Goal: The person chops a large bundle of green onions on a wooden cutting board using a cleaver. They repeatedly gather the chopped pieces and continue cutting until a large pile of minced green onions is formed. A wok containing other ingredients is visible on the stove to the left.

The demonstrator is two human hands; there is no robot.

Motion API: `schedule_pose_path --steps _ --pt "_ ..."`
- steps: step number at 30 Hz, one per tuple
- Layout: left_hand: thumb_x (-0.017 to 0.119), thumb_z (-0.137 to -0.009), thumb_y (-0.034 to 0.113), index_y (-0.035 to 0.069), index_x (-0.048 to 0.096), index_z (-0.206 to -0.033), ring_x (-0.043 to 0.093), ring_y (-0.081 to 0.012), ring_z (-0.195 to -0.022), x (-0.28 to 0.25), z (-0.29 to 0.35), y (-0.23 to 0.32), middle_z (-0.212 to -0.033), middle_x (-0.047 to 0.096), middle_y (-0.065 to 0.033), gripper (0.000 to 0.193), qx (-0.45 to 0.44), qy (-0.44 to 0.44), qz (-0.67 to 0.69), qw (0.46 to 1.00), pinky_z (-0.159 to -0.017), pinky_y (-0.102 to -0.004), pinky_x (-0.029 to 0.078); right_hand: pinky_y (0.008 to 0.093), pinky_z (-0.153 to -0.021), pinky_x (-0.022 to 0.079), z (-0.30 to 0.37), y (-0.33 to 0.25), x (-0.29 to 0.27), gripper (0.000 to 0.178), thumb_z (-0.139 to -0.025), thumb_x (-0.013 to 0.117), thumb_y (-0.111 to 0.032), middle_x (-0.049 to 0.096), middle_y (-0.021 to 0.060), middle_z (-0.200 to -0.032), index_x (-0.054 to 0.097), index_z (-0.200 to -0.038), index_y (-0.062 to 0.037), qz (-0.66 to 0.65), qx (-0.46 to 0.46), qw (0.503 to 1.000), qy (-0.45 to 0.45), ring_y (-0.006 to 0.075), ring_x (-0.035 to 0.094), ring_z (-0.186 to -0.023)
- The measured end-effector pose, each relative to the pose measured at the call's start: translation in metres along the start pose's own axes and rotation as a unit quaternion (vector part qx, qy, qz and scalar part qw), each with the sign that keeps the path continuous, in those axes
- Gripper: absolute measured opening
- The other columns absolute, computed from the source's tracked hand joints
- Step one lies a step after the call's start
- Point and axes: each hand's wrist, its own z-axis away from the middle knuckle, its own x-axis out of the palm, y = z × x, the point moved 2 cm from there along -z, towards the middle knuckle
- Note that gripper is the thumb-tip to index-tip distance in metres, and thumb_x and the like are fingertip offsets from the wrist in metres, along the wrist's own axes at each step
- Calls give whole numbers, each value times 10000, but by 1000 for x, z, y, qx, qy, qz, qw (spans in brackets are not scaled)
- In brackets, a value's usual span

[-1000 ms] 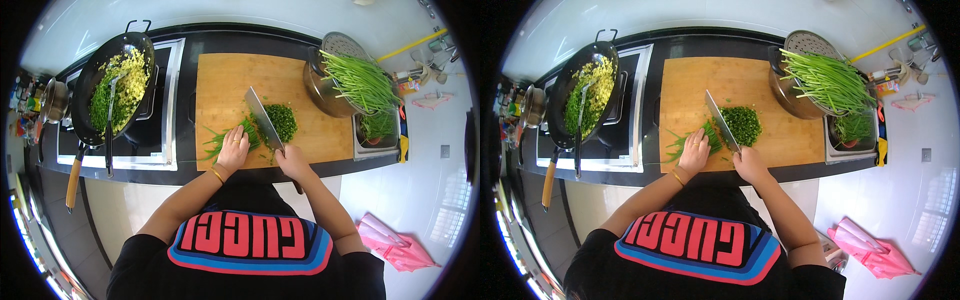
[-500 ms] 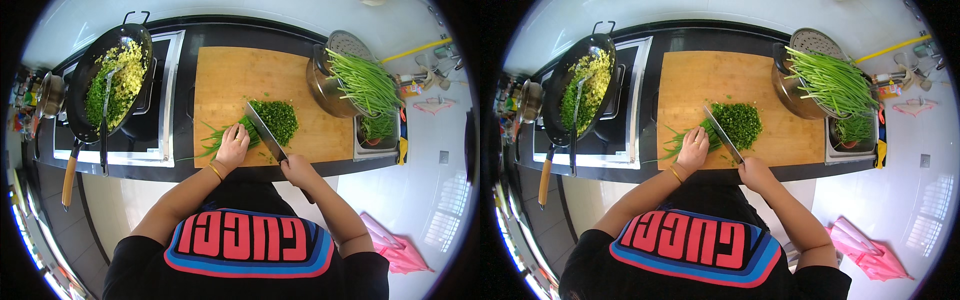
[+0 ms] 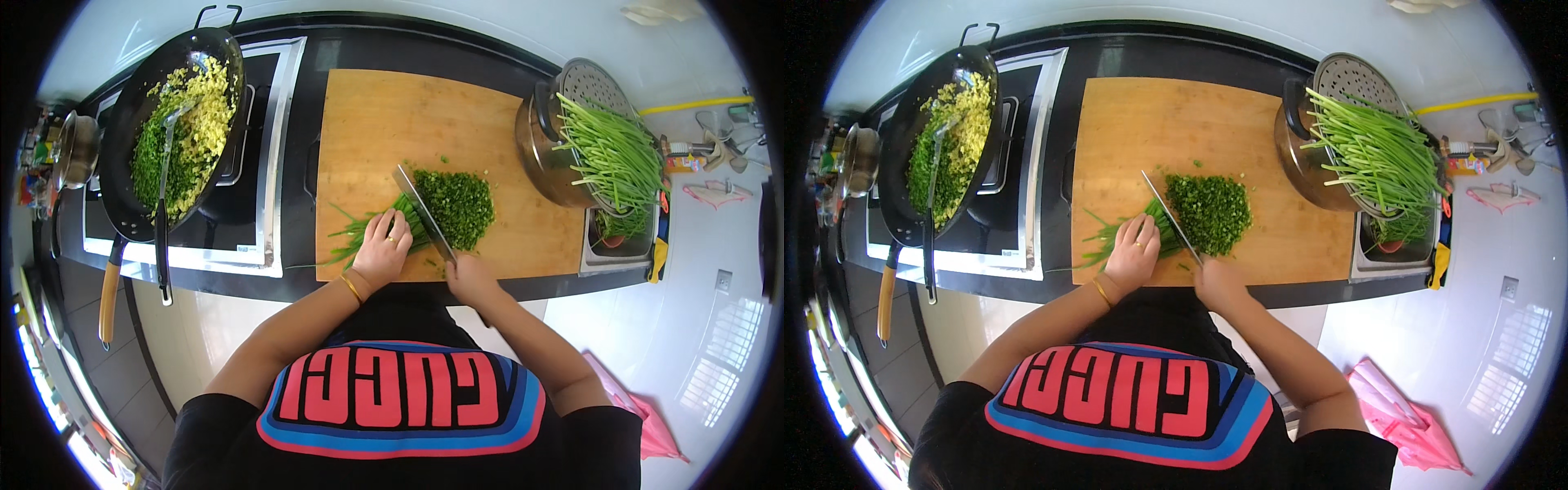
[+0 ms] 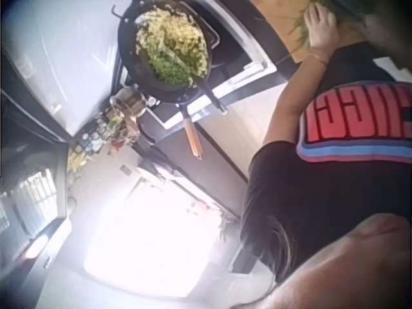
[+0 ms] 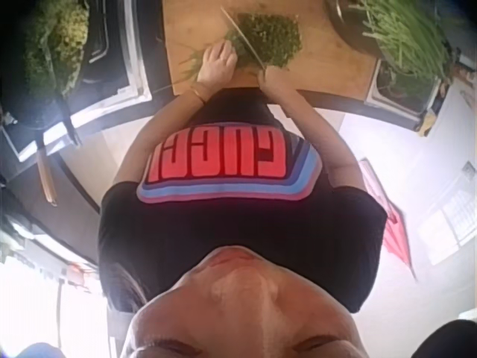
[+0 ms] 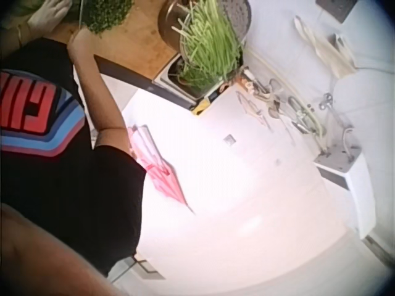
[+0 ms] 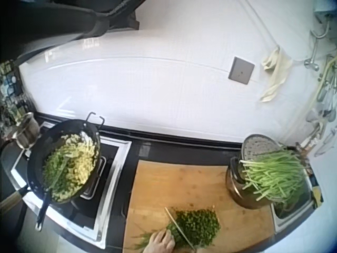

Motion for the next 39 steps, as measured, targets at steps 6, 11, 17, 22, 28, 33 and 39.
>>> schedule_pose_path --steps 6,11,17,22,28,33,39 --pt "513 -774 115 -76 533 -1057 474 -374 -1125 -3 -1 1 -1172 508 -236 342 -3 30 11 999 -964 -488 383 471 -619 467 -17 -3 9 245 -871 482 -190 593 248 -689 560 -833 39 -50 -21 995 79 421 590 -668" --pt "511 -779 112 -76 525 -1055 476 -378 -1113 -1 -2 -1 -1163 507 -237 334 0 50 10 999 -960 -491 384 464 -631 461 13 1 -22 273 -867 483 -185 591 269 -725 567 -795 64 -76 0 996 36 423 588 -692" --pt "516 -781 115 -73 522 -1059 465 -373 -1126 -2 -3 0 -1167 501 -233 336 -5 38 15 999 -966 -486 377 481 -678 469 40 -6 -24 261 -858 489 -174 597 278 -727 570 -784 62 -21 17 999 -24 441 592 -715" --pt "498 -796 130 -43 523 -1063 453 -366 -1142 0 -1 0 -1182 495 -225 319 -1 27 0 1000 -980 -476 362 487 -696 472 39 -7 -23 239 -850 488 -155 600 287 -753 570 -795 63 -15 18 1000 -20 448 591 -739" --pt "520 -785 128 -57 522 -1077 444 -370 -1152 -1 -1 1 -1193 489 -228 346 3 1 2 1000 -976 -489 363 492 -705 473 17 -17 -15 231 -841 490 -144 602 298 -780 575 -822 71 -47 65 995 -58 447 595 -756" --pt "511 -783 130 -39 529 -1061 451 -363 -1146 0 -4 0 -1191 489 -221 326 -2 6 -2 1000 -975 -481 363 490 -683 480 -9 -25 -9 241 -832 500 -142 594 306 -749 589 -828 82 -82 24 996 14 446 597 -729" --pt "506 -781 145 -13 537 -1039 456 -347 -1146 2 -4 -1 -1180 493 -200 304 -9 15 -13 1000 -971 -470 368 481 -648 487 21 -11 -16 252 -825 506 -144 589 297 -697 590 -750 82 -58 43 996 -56 450 596 -686"
